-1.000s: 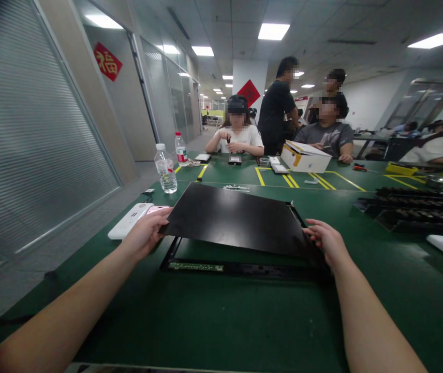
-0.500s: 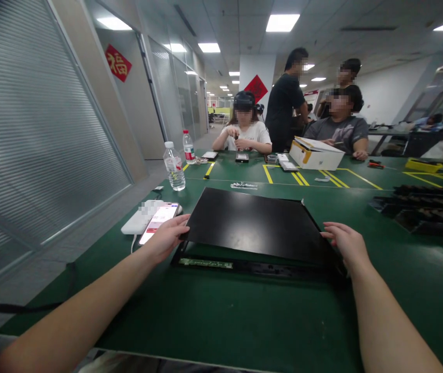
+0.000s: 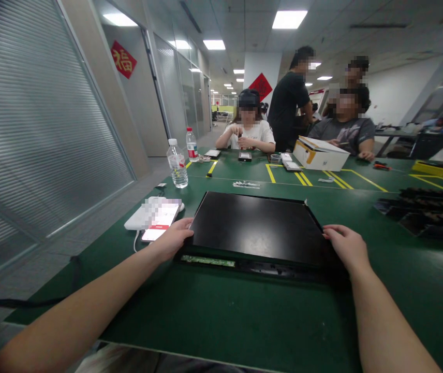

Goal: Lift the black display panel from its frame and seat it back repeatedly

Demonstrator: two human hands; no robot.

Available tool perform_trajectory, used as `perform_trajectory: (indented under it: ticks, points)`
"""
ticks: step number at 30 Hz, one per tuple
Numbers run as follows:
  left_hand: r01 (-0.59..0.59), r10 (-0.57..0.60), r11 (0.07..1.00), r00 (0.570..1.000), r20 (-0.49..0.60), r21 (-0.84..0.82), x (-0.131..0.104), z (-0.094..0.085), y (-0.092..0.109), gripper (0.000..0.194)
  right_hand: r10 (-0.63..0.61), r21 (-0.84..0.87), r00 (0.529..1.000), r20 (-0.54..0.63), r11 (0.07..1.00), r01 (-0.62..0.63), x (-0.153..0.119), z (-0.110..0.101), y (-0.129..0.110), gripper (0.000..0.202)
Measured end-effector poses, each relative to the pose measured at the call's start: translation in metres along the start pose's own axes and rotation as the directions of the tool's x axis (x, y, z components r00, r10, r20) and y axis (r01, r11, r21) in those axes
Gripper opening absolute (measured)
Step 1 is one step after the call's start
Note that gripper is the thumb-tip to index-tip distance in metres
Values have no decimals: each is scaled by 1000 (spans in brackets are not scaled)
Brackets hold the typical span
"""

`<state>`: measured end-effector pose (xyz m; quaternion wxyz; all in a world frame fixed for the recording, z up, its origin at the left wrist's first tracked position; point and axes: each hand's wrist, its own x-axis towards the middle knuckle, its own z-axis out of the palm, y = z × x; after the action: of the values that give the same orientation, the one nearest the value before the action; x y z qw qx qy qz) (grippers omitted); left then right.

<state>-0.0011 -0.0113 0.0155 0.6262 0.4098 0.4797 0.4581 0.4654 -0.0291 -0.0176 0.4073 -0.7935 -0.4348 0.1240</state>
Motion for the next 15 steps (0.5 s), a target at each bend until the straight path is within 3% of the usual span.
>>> perform_trajectory:
  ticks: [5,11,15]
  points:
    - [30,-28,999,999,-43,38,-1,-1,4,40,41,-142,999,-12,989,-42,-3,-1,-11,22]
    - [2,2,999,996,90,-37,-1,-2,2,39,-18,-218,999,-30,976,11,-6,-1,-13,22]
    - [16,-10,999,993,119,-51,0,-3,4,42,-39,-254,999,-20,967,33,-8,0,-13,24]
